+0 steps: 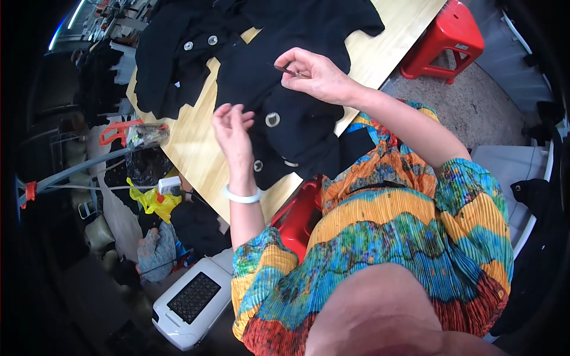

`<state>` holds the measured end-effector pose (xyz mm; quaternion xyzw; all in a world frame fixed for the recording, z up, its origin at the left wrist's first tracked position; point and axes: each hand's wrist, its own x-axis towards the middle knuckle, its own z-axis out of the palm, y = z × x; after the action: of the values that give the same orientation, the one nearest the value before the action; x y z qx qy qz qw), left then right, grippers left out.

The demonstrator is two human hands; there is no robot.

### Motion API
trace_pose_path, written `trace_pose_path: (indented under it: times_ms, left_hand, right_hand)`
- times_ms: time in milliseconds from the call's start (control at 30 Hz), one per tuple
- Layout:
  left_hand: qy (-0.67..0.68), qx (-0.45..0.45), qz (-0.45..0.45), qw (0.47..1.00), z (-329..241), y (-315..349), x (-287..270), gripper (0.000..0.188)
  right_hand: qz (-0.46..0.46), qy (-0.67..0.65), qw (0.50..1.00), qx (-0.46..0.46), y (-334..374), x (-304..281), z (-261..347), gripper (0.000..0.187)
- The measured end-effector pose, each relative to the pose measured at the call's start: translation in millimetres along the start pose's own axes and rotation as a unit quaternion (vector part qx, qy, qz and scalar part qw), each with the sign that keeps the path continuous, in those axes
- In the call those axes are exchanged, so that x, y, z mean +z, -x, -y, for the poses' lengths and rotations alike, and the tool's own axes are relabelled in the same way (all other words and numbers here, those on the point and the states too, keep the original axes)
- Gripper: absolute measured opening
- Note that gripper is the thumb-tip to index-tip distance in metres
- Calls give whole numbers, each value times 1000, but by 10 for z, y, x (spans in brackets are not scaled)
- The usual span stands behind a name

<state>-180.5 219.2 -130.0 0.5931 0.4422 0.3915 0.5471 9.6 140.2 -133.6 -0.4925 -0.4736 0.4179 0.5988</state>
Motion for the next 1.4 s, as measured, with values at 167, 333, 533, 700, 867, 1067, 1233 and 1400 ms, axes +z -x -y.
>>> trace_pose_path:
  times_ms: [167, 333, 533, 700, 867, 1067, 1233, 1400]
  left_hand:
    - [38, -79, -32, 996, 198, 306, -51, 30]
    - [-90, -81, -11, 993, 375, 608, -126, 17]
    - [-200, -5, 0, 980, 439, 653, 40, 28]
    - [-261, 92, -28, 960, 554, 599, 187, 20]
    - [-340, 218, -61, 913, 595, 567, 281, 7]
    - [-234, 94, -25, 967, 555, 545, 92, 9]
    - [-156, -10, 16, 988, 372, 557, -57, 11]
    - [-56, -25, 47, 997, 280, 625, -108, 11]
  right_hand:
    - [64, 91, 993, -28, 60, 77, -40, 33]
    - [93, 128, 987, -17, 63, 91, -69, 30]
    - [98, 130, 987, 2, 104, 117, -116, 29]
    - [94, 123, 988, -14, 117, 155, -182, 28]
    - [88, 133, 987, -22, 107, 167, -171, 26]
    - [80, 136, 987, -13, 95, 146, -182, 25]
    - [74, 113, 991, 9, 116, 162, -190, 22]
    - [76, 130, 989, 5, 142, 135, -206, 20]
